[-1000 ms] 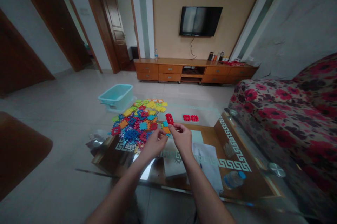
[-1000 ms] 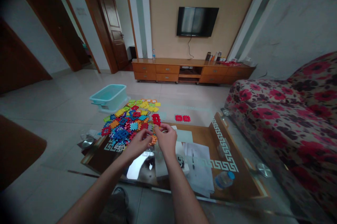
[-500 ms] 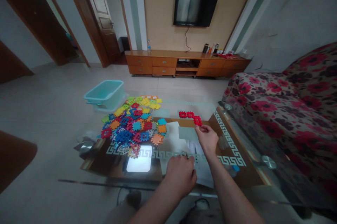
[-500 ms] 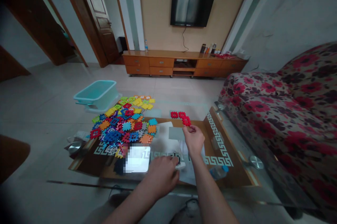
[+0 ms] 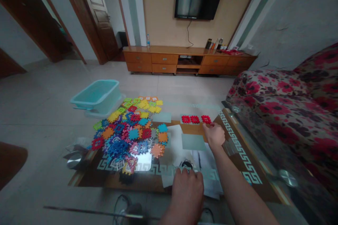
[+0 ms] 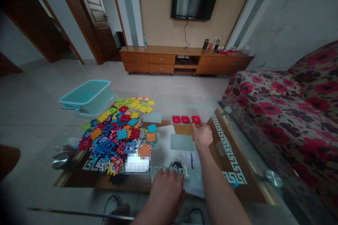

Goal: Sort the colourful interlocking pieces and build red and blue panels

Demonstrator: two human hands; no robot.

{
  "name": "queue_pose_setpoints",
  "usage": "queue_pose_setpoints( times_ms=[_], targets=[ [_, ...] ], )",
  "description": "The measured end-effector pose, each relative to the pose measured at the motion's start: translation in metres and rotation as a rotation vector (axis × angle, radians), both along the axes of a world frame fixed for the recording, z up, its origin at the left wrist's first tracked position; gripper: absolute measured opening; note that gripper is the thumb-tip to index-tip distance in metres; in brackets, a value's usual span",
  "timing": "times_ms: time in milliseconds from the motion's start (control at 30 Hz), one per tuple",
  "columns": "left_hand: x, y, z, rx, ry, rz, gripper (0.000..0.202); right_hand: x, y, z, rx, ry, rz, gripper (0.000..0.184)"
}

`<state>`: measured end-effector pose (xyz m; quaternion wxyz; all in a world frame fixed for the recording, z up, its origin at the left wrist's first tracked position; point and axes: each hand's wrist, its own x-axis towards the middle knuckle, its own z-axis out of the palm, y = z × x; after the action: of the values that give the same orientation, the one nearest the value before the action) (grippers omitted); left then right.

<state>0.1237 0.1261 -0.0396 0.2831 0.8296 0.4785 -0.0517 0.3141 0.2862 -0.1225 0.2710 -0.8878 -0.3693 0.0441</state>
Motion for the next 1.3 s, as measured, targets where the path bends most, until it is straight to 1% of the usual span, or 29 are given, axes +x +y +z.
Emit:
queue_pose_setpoints(
  times_ms=[100, 167, 300, 400, 467, 567, 667, 867, 1000, 1167, 1300],
  targets=[
    [0.009, -0.002, -0.009, -0.055, -0.02, 0.016, 0.035, 0.002, 0.009, -0.003, -0.029, -0.022, -0.001, 0.048],
    [0.018, -0.006, -0.011, -0.122, -0.042, 0.021, 0.038, 0.002, 0.012, -0.005, -0.042, -0.031, 0.003, 0.047],
    [0.035, -0.013, -0.008, -0.24, -0.064, -0.014, 0.041, -0.001, 0.013, -0.008, -0.051, -0.078, 0.02, 0.045],
    [0.037, -0.016, -0.004, -0.287, -0.093, -0.067, 0.045, -0.003, 0.012, -0.012, -0.043, -0.139, 0.033, 0.044],
    [0.033, -0.015, -0.003, -0.282, -0.104, -0.076, 0.046, -0.005, 0.011, -0.015, -0.038, -0.167, 0.038, 0.044],
    [0.026, -0.012, -0.001, -0.238, -0.092, -0.062, 0.041, -0.005, 0.011, -0.018, -0.035, -0.182, 0.044, 0.043],
    [0.022, -0.009, 0.0, -0.242, -0.091, -0.068, 0.042, -0.005, 0.011, -0.02, -0.03, -0.182, 0.036, 0.042],
    [0.022, -0.011, 0.0, -0.28, -0.093, -0.102, 0.045, -0.004, 0.011, -0.02, -0.017, -0.193, 0.037, 0.045],
    [0.021, -0.012, 0.002, -0.252, -0.071, -0.098, 0.041, -0.004, 0.011, -0.02, -0.023, -0.203, 0.039, 0.046],
    [0.019, -0.012, 0.007, -0.242, -0.042, -0.129, 0.04, -0.004, 0.01, -0.022, -0.01, -0.231, 0.037, 0.046],
    [0.02, -0.013, 0.004, -0.24, -0.039, -0.123, 0.039, -0.005, 0.01, -0.023, -0.002, -0.241, 0.032, 0.047]
  ],
)
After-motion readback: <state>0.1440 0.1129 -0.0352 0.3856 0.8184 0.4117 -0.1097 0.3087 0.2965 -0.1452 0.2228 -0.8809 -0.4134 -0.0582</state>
